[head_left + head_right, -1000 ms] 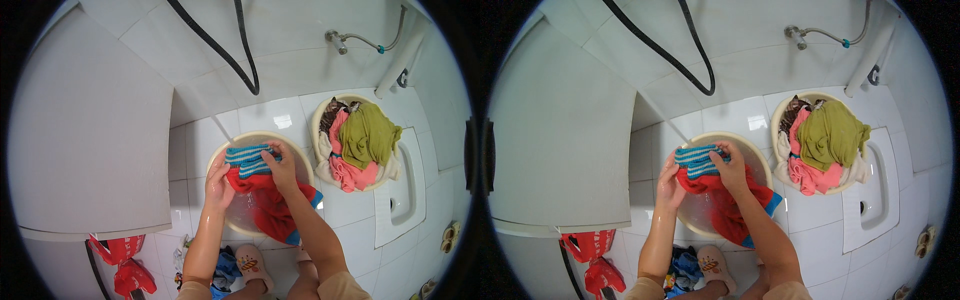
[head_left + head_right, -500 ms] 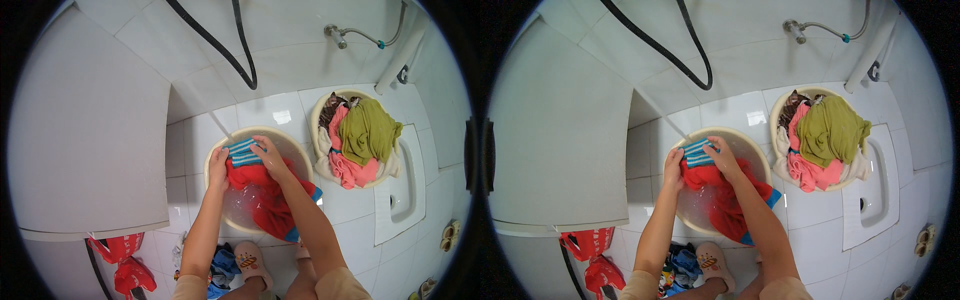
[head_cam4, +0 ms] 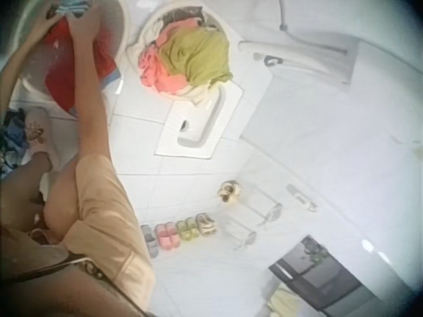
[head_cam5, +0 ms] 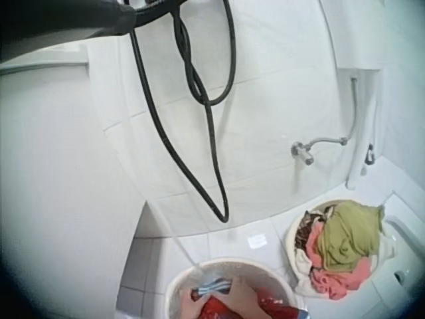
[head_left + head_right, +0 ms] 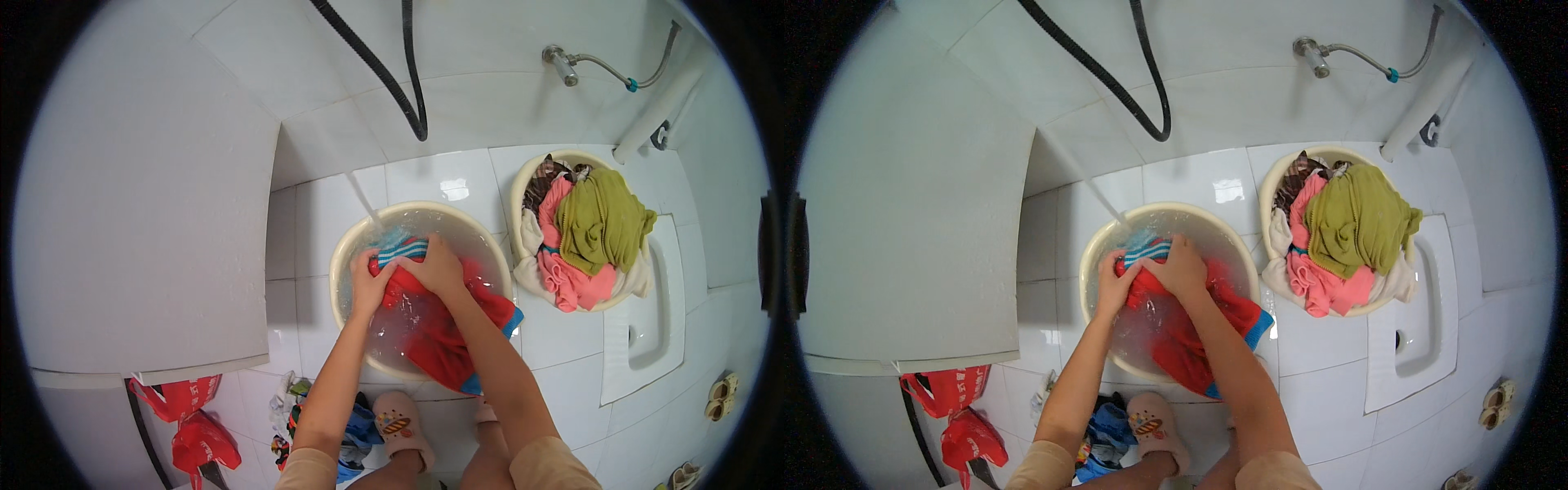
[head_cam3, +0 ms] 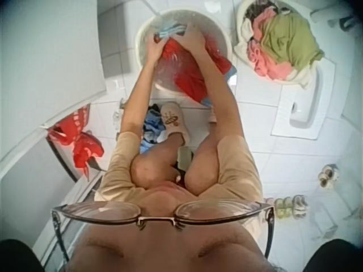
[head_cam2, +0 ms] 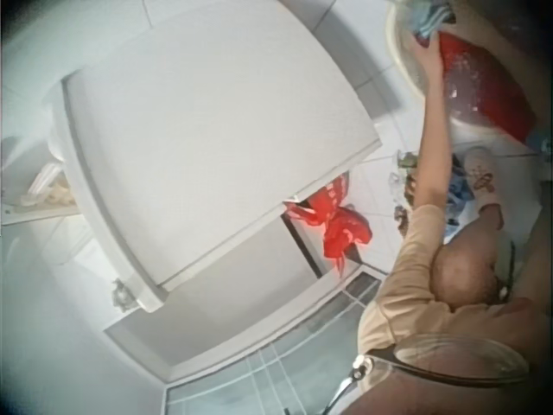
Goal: The person is hand-washing clothes in a bathroom. They wash a red garment, a green garment, and a pink garment one by one in a basin of water, wringing them out and placing them in a second basin.
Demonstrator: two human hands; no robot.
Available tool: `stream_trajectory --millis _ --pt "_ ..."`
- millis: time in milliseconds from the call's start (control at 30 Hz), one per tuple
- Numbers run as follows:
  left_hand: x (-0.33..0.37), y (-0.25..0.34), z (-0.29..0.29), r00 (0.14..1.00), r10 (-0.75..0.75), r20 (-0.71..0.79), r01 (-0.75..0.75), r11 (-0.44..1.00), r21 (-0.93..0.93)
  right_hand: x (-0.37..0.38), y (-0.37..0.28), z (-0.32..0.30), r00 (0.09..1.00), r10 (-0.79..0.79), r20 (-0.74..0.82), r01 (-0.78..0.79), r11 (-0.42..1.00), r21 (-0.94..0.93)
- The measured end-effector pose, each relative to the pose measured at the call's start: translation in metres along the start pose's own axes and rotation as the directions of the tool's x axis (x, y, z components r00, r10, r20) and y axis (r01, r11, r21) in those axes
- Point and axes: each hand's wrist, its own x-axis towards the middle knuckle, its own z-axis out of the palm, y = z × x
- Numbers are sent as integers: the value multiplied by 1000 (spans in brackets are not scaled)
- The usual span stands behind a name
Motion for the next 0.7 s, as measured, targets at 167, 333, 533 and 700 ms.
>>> stream_trajectory --millis 167,333,533,700 --pt "1 -13 2 949 -226 219 293 889 -352 -16 -18 -22 973 -158 -168 128 975 -180" --pt "0 2 -3 890 -284 357 444 356 -822 0 -27 -26 900 -388 -198 432 851 299" --pt "12 -10 11 909 -229 348 390 761 -518 39 18 7 973 -222 65 101 660 745" --pt "4 -4 13 862 -363 355 492 423 -761 36 29 15 969 -208 -135 247 839 485"
